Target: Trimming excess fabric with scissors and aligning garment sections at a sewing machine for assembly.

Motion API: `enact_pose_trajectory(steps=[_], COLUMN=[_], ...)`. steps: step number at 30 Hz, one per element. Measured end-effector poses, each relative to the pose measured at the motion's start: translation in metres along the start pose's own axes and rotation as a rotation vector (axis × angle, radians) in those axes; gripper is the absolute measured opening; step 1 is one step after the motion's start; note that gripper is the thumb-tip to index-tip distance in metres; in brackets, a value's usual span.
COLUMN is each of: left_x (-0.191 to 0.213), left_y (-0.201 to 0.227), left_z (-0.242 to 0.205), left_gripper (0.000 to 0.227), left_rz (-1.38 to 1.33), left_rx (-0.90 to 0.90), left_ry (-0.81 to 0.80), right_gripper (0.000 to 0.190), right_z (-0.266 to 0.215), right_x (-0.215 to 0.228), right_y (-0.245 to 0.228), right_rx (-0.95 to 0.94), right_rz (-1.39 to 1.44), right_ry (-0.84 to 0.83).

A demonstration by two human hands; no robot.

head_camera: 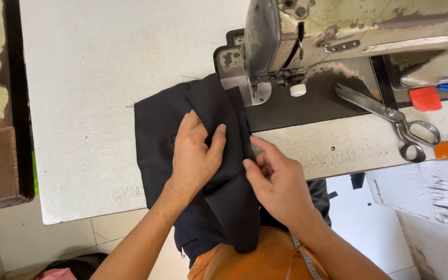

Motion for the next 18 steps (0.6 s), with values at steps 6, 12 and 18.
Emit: enact_pose_trajectory(steps=[6, 12, 18], left_x=[0.000, -0.012, -0.022], left_y=[0.016, -0.002, -0.004], left_z=[0.006, 0.005, 0.023], left_gripper=[0.022, 0.033, 0.022], left_rz=[-0.057, 0.002, 0.182], left_rx=[0.064, 0.136, 0.059], left_ry=[-0.019, -0.031, -0.077], right_gripper=[0.056, 0.052, 0.045], right_z=[0.005, 0.013, 0.018], right_x=[-0.012, -0.017, -0.009], right_y=[-0.005, -0.032, -0.033], right_rx=[0.122, 0.280, 0.344], right_rz=[-0.123, -0.630, -0.699], right_ry=[-0.039, -0.129, -0.132])
Point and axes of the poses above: each hand's wrist, its own z-axis towards the middle knuckle, its own x-axis out of the back of the hand, y = z × x, the point moved 5 cm from there along z, towards the middle knuckle, and after that the axes turned 6 degrees about -z, right-handed, at the moved point
